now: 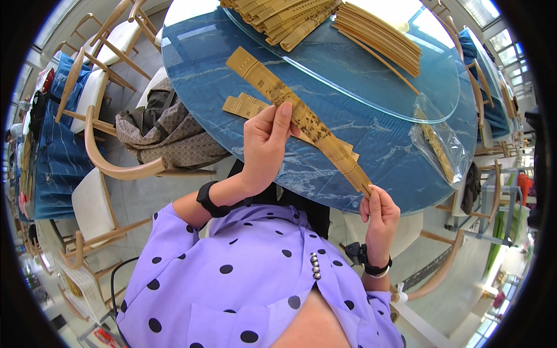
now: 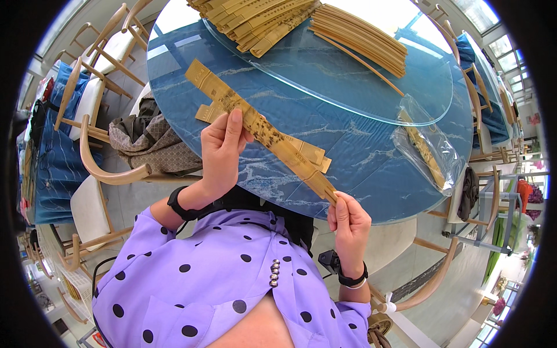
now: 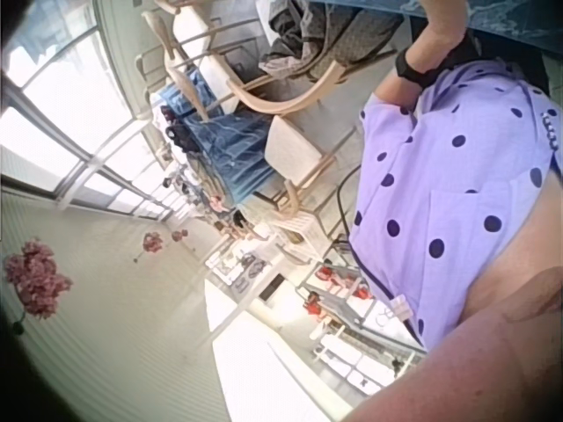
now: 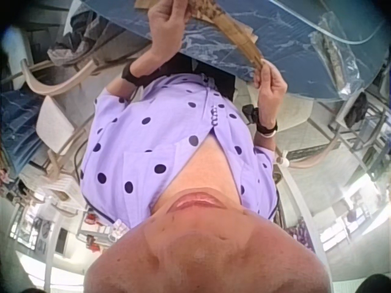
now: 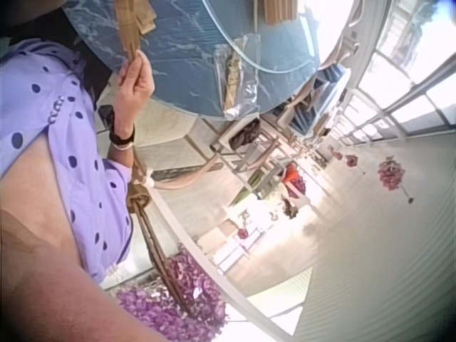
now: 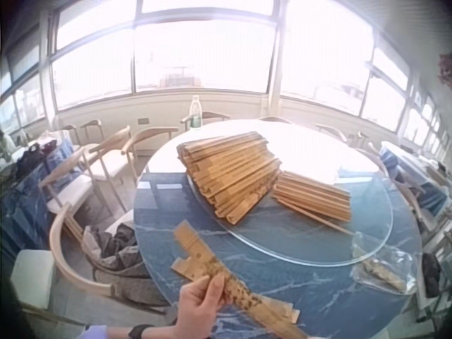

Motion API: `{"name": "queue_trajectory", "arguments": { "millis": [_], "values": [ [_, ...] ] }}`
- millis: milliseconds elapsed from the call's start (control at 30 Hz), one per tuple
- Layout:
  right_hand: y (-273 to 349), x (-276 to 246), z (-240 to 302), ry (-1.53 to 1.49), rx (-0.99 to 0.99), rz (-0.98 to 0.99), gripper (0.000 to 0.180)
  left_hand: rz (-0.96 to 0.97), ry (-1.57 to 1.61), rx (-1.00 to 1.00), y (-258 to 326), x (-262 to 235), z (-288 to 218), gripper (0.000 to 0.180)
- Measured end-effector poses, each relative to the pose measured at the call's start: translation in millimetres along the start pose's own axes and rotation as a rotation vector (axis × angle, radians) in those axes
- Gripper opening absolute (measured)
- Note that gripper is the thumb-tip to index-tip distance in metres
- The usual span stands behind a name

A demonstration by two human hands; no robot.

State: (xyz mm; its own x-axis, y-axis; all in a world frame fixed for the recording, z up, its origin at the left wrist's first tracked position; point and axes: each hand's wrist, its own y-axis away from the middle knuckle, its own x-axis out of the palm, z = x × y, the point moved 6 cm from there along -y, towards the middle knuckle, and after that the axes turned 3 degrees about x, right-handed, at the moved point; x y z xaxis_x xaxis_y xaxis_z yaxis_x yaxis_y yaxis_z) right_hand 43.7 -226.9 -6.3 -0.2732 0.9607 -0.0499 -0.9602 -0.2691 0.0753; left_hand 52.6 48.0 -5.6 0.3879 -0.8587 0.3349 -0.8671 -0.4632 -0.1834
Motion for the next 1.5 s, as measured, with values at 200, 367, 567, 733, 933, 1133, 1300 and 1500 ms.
{"name": "queue_trajectory", "arguments": {
  "millis": [200,367,567,733,933,1133,1300,1500],
  "values": [
    [-1,1,-1,-0.035,0.018,0.010,0.025,0.016,0.068,-0.026,-2,2,0,0.035],
    [0,-3,-1,-0.090,0.020,0.004,0.025,-0.005,0.068,0.066,-5,2,-7,0.025],
    [0,1,-2,-0.115,0.048,0.027,0.026,0.019,0.138,0.141,3,5,-2,0.021],
    [1,5,2,-0.089,0.060,0.047,0.027,0.040,0.133,0.100,1,8,-3,0.023],
    [2,2,0,-0.076,0.055,0.056,0.028,0.088,0.113,-0.012,-2,13,-5,0.038],
    [1,6,-4,0.040,0.070,0.034,0.031,0.091,0.123,0.004,-3,13,-11,0.040],
    [5,-3,-13,0.172,0.041,0.071,0.038,0.069,0.118,0.030,-4,10,-13,0.038],
    [4,-2,-13,0.090,0.085,0.004,0.046,0.062,0.074,0.028,0,10,-7,0.040]
  ]
}}
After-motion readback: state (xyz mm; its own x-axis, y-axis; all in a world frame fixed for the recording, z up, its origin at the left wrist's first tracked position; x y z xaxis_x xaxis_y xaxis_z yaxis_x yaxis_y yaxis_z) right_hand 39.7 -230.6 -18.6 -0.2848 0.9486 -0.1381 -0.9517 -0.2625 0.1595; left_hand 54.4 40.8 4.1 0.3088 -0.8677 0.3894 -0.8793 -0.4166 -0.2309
